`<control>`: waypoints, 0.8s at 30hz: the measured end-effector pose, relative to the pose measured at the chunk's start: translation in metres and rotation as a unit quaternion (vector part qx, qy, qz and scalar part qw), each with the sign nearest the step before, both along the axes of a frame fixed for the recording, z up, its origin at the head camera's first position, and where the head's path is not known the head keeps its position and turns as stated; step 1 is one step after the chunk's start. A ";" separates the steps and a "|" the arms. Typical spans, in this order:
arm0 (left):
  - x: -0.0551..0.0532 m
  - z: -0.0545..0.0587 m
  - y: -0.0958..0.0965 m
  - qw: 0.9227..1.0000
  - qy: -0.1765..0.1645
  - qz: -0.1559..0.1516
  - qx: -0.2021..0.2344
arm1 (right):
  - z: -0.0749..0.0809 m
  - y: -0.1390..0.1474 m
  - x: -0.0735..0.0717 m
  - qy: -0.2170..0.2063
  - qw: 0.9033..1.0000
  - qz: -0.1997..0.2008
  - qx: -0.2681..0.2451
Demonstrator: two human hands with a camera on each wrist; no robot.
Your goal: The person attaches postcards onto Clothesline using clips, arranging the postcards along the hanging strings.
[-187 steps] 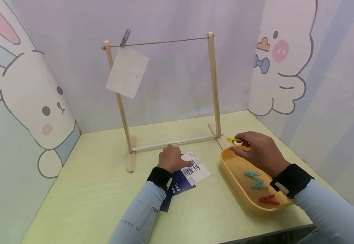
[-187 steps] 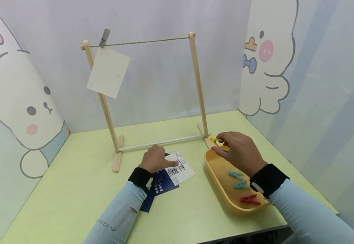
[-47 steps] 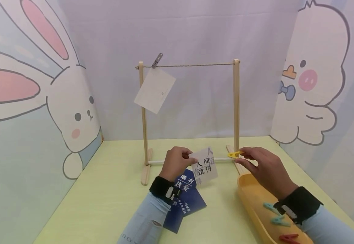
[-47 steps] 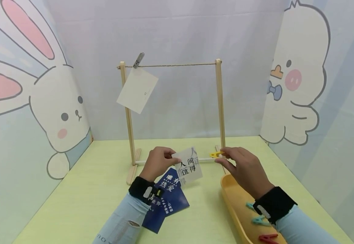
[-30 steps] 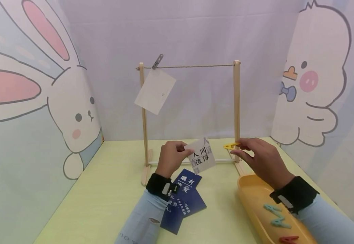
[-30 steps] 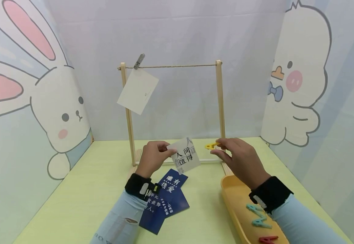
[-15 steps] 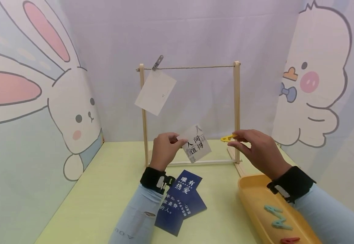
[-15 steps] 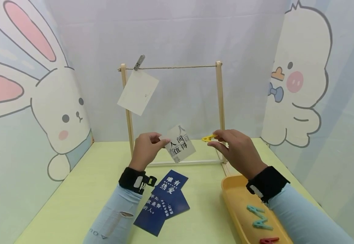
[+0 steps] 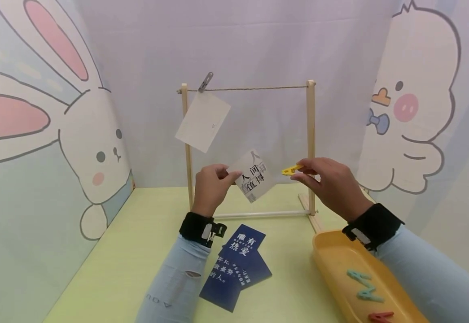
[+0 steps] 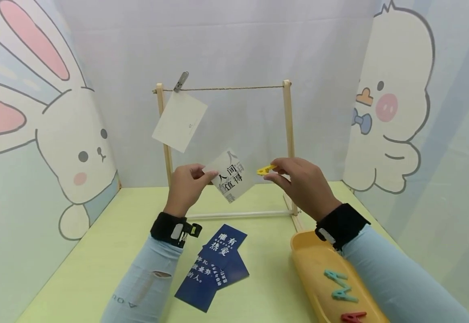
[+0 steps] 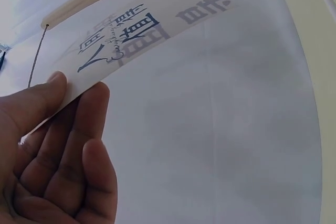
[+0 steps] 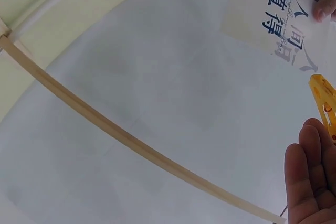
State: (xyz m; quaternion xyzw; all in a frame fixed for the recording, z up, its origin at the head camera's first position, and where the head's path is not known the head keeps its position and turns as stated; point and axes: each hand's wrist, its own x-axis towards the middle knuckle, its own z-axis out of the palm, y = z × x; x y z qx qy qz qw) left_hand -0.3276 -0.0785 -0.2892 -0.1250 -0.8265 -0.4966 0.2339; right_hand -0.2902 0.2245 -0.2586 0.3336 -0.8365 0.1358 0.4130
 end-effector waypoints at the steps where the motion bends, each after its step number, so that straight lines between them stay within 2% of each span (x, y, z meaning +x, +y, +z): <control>1: 0.000 0.002 -0.001 1.000 0.001 0.001 0.000 | 0.002 -0.002 -0.001 -0.003 1.000 0.001 -0.001; 8: -0.003 0.012 -0.008 1.000 0.009 0.010 0.004 | 0.018 -0.017 -0.009 -0.027 1.000 0.001 0.003; 17: -0.007 0.022 -0.014 1.000 0.015 0.006 0.016 | 0.037 -0.029 -0.017 -0.020 1.000 0.015 0.012; 24: -0.008 0.025 -0.017 0.999 0.029 0.010 0.013 | 0.043 -0.037 -0.019 -0.025 0.999 0.022 0.013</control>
